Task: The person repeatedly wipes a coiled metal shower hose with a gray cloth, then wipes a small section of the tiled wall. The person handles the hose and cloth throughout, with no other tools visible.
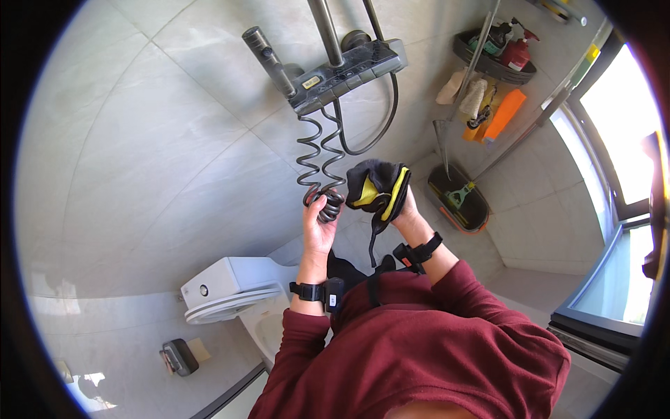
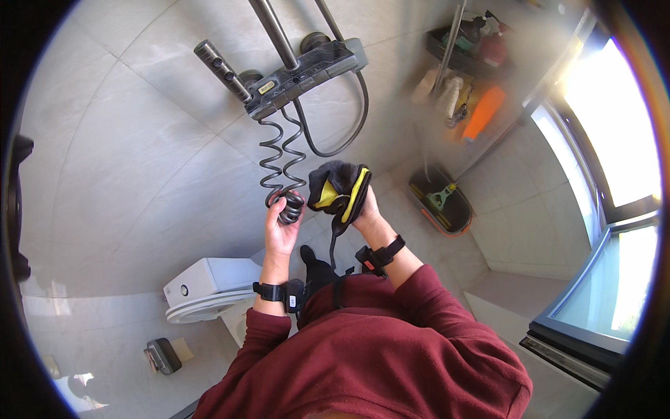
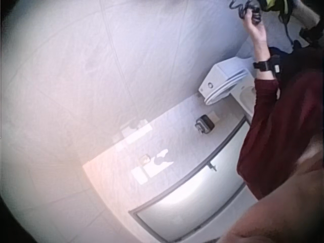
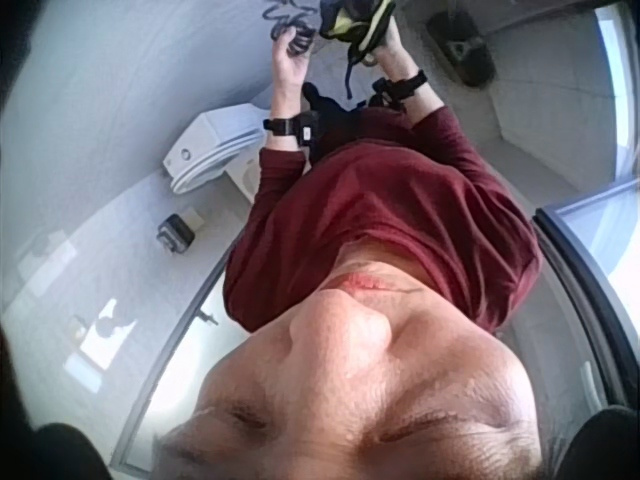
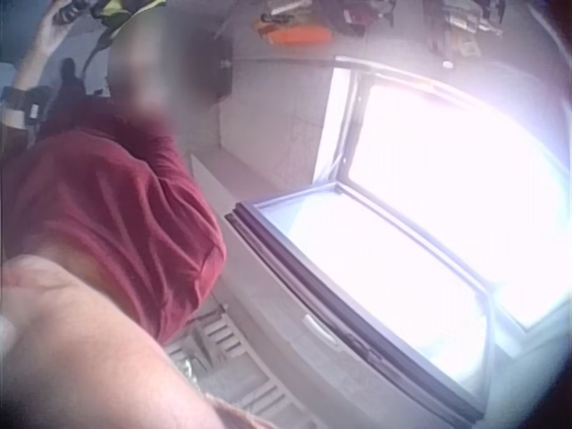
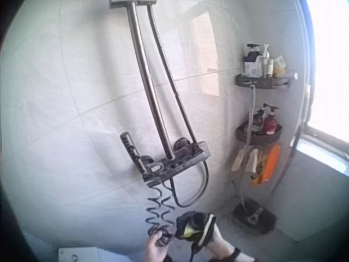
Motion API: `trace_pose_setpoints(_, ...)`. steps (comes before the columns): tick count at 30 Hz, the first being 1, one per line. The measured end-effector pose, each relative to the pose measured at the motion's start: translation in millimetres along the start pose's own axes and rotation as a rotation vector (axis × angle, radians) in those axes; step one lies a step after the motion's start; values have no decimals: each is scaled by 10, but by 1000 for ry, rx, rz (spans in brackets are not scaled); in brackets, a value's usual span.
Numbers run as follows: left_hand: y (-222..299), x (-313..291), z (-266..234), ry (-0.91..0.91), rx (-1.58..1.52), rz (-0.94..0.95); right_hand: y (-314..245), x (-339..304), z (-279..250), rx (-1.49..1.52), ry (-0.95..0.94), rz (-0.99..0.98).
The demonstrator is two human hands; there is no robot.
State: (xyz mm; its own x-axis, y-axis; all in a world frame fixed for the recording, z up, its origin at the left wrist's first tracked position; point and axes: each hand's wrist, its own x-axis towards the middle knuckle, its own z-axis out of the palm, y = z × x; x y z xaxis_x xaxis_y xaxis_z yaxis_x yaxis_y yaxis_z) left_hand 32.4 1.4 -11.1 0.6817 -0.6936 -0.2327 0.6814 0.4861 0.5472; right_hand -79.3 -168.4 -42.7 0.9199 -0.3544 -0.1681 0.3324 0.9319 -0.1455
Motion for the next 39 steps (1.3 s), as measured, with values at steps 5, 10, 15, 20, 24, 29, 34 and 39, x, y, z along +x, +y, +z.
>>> trace_pose_setpoints(5, -132, 26, 67, 10, 27, -36, -231, -142, 553, -562, 123, -392)
trace_pose_setpoints(10, -209, 72, 182, 29, 15, -51, 132, -159, 835, -1770, -7, -681)
trace_pose_setpoints(15, -203, 110, 111, 41, 12, -126, 429, -360, 795, -1840, -82, -666)
trace_pose_setpoints(20, -232, 124, 35, 194, -19, -50, 379, -479, 644, -1840, -151, -622)
trace_pose_setpoints(24, -58, 209, 79, 60, -226, -16, 318, -672, 420, -1779, -192, -422)
trace_pose_setpoints(29, 27, 155, 138, -66, -73, -45, 259, -749, 500, -1450, 262, -399)
trace_pose_setpoints(34, -110, 72, 92, -140, -26, -97, -20, -539, 1016, -1520, -10, -830)
trace_pose_setpoints(39, -250, 135, 8, -288, -119, -47, 487, -351, 1159, -2038, -195, -811)
